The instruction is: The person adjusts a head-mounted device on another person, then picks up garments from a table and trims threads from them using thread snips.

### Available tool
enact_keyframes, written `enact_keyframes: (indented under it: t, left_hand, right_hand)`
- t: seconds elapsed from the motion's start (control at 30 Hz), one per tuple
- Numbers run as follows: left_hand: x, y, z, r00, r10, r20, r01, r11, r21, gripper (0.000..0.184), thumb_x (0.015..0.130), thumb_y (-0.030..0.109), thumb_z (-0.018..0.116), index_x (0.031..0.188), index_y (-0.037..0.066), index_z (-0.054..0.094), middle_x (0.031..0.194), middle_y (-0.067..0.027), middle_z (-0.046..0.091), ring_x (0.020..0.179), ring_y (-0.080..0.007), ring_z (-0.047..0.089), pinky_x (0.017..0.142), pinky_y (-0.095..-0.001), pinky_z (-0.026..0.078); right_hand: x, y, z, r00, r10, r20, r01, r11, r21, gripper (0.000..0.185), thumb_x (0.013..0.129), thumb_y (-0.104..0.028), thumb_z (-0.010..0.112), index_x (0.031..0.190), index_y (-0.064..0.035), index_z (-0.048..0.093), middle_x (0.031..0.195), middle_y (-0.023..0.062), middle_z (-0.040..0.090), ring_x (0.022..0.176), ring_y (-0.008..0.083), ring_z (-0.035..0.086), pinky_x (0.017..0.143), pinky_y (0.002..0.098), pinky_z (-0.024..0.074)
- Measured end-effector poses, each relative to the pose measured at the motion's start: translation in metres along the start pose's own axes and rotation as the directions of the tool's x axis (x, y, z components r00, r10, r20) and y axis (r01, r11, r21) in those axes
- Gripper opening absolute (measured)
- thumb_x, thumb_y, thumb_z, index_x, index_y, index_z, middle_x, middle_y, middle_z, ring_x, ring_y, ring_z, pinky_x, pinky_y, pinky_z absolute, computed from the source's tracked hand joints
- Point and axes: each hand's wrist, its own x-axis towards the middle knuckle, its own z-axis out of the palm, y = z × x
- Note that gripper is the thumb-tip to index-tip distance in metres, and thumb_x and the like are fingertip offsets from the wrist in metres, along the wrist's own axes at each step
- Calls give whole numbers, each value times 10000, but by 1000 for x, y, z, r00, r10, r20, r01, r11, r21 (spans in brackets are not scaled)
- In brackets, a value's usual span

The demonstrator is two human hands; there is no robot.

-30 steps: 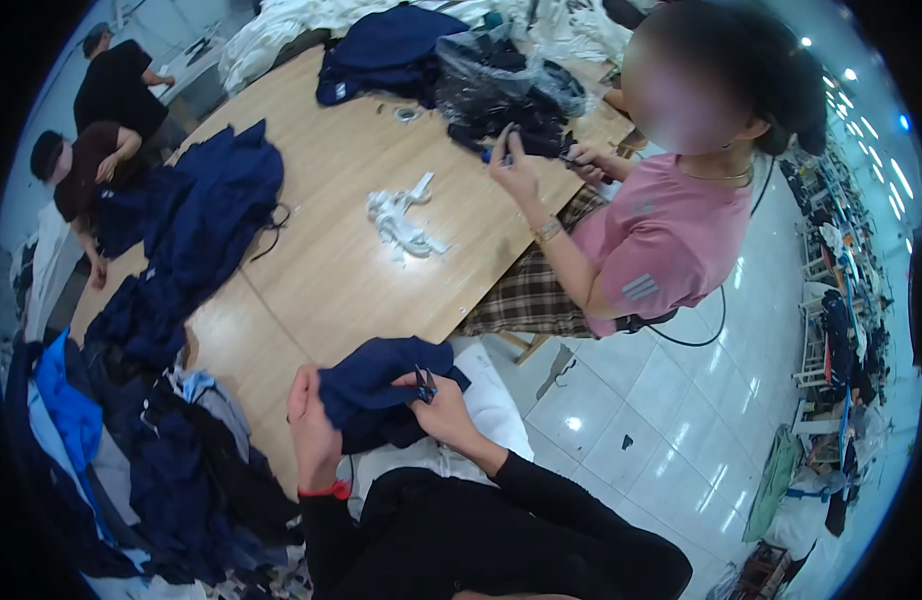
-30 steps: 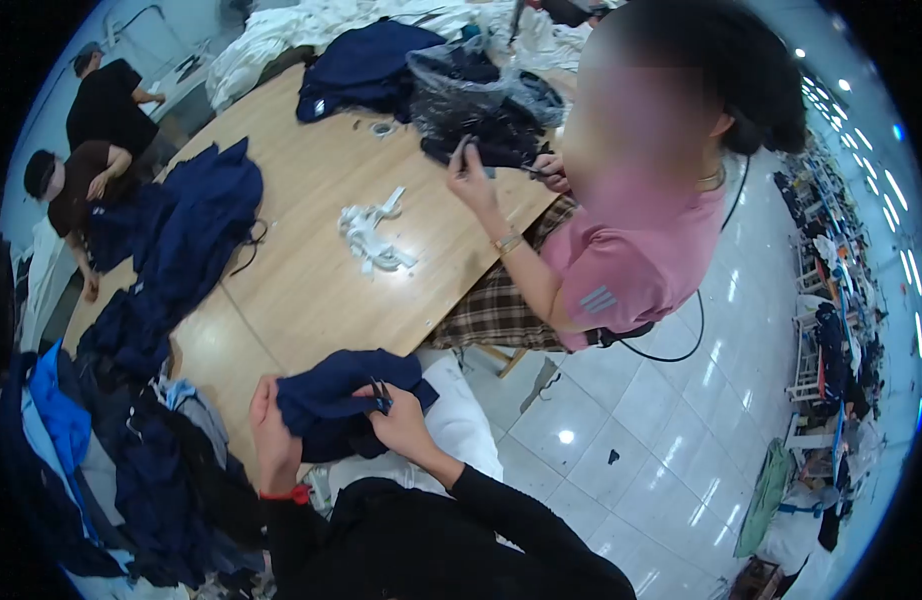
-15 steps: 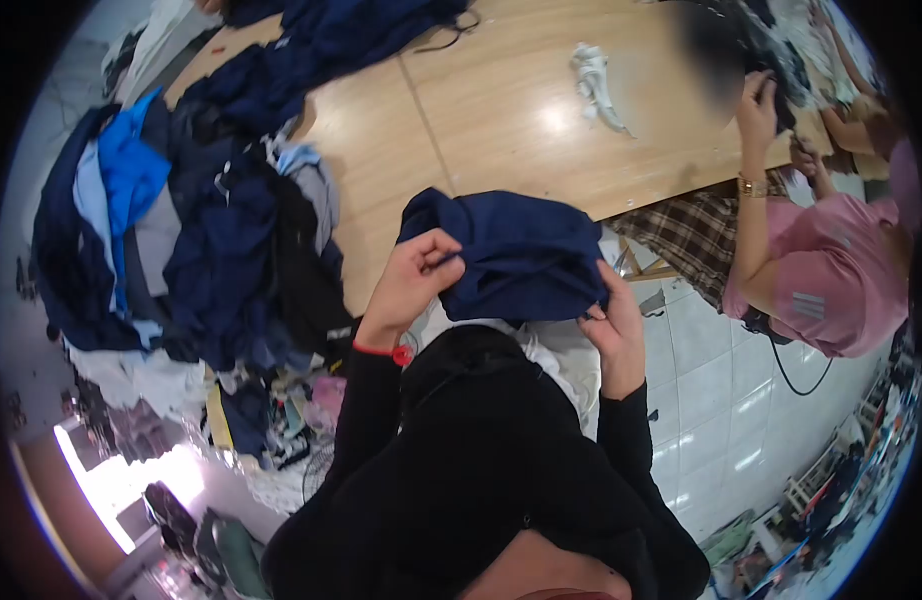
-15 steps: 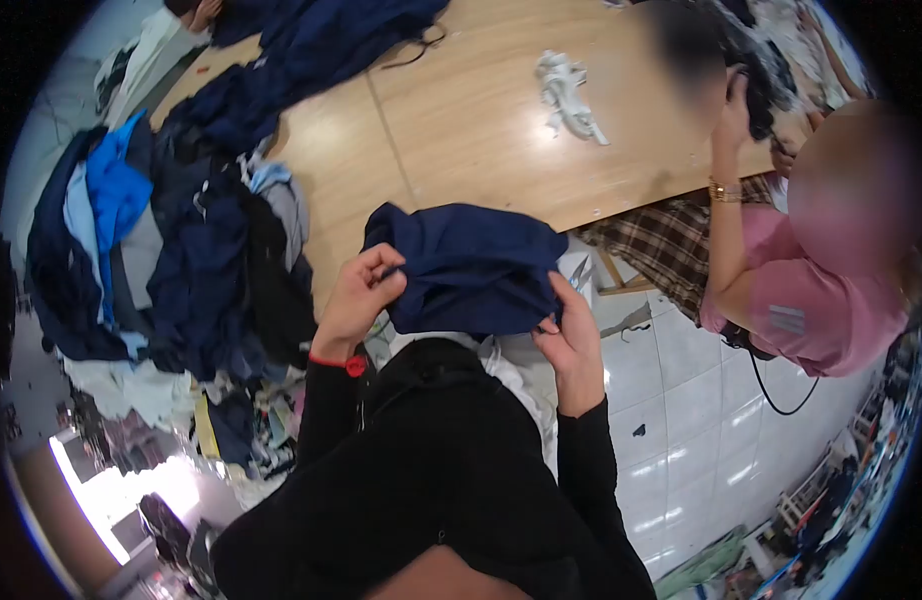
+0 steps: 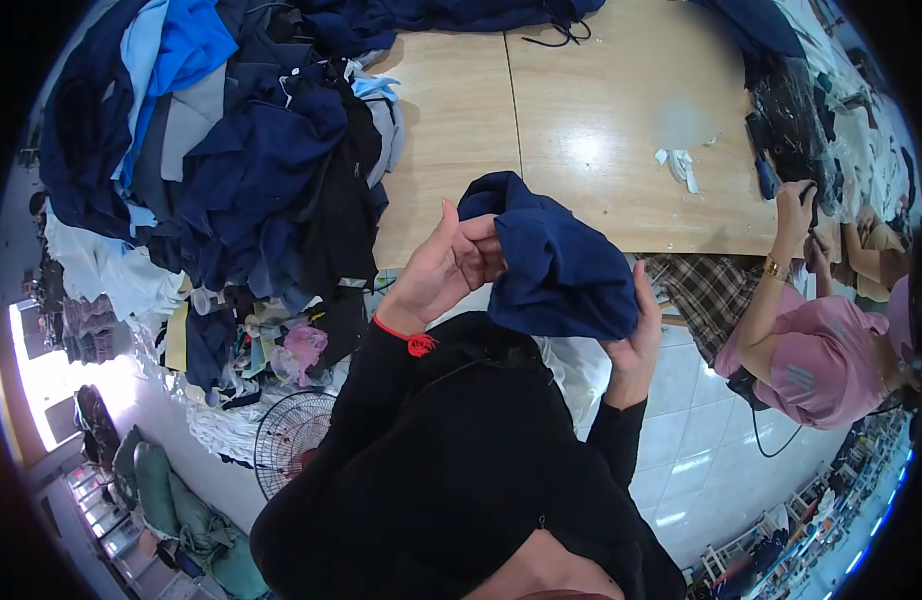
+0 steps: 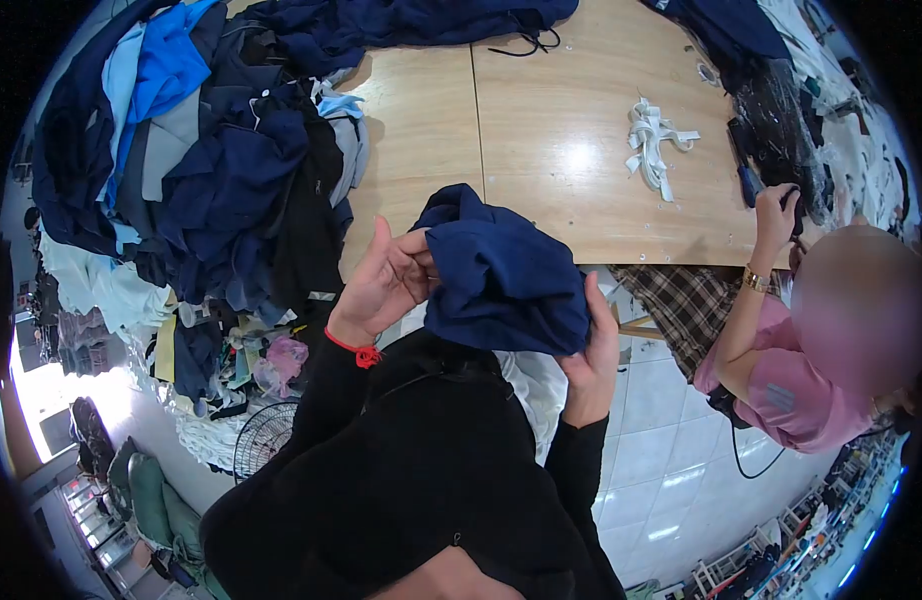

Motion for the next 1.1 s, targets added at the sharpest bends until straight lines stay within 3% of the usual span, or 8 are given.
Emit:
enact_keyframes:
  t: [0.1, 0.2, 0.3, 0.57, 0.67, 0.97, 1.07, 1.1]
  left_hand:
    - [3, 0, 1, 998, -19, 66, 17, 1000, 26, 1004, 1074, 762, 122, 1534, -50, 492, 1391, -149, 682, 1274, -229, 644, 1110, -371, 469]
    - [8, 2, 8, 998, -31, 52, 28, 998, 50, 974, 1078, 758, 115, 1533, -6, 511, 1331, -103, 704, 1182, -184, 659, 1049, -341, 487]
    - [14, 0, 7, 997, -27, 71, 27, 1000, 2, 962, 1085, 747, 112, 1540, -7, 499, 1334, -101, 698, 1183, -186, 653, 1052, -346, 485]
    - [16, -1, 13, 996, -19, 83, 17, 1000, 26, 946, 1097, 726, 119, 1564, -22, 459, 1350, -113, 688, 1222, -204, 646, 1073, -365, 475]
    - [16, -4, 15, 999, 2, 54, -5, 998, 57, 1005, 1077, 758, 140, 1566, -68, 440, 1412, -194, 666, 1304, -279, 639, 1155, -416, 443]
    - [15, 4, 20, 997, -24, 70, 17, 995, 99, 935, 1112, 698, 186, 1565, -79, 442, 1301, -126, 707, 1175, -193, 660, 1032, -363, 477]
    - [17, 0, 13, 980, 32, 195, -40, 999, 36, 861, 1110, 667, 313, 1571, -48, 449, 1314, -104, 701, 1194, -188, 654, 1028, -360, 490]
    - [24, -7, 14, 988, 31, 149, -44, 995, 85, 801, 1089, 605, 441, 1585, -23, 437, 1357, -96, 672, 1217, -184, 637, 1036, -360, 493]
  right_hand:
    - [3, -8, -21, 963, 82, 256, -91, 996, 24, 395, 1127, -361, 552, 1235, -5, 687, 1018, 116, 788, 653, 174, 716, 496, 262, 531]
    - [-1, -9, -28, 967, 37, 251, -54, 997, 63, 378, 1133, -359, 544, 1151, -10, 687, 836, 76, 733, 453, 117, 530, 367, 223, 335]
    - [-9, -11, -24, 980, -17, 200, -1, 996, 89, 361, 1138, -349, 533, 1111, -20, 679, 782, 69, 688, 437, 111, 474, 365, 221, 312]
    - [-6, -17, -37, 970, -38, 238, 22, 997, 69, 305, 1138, -295, 530, 1145, -24, 670, 854, 85, 713, 429, 100, 412, 367, 219, 272]
    - [-5, -17, -37, 971, -43, 235, 25, 996, 82, 291, 1133, -278, 540, 1155, -19, 671, 896, 96, 724, 440, 101, 420, 373, 216, 267]
    - [-7, -20, -33, 986, -28, 162, 16, 997, 80, 298, 1133, -299, 544, 1213, -48, 684, 930, 59, 727, 507, 93, 479, 379, 217, 248]
    - [-9, -18, -37, 994, -14, 112, 9, 999, 42, 237, 1118, -272, 577, 1153, -63, 684, 952, 55, 738, 535, 92, 534, 380, 216, 274]
    - [-2, -21, -35, 993, -24, 117, 22, 1000, 20, 212, 1112, -258, 591, 1123, -68, 683, 961, 55, 742, 548, 91, 557, 381, 215, 287]
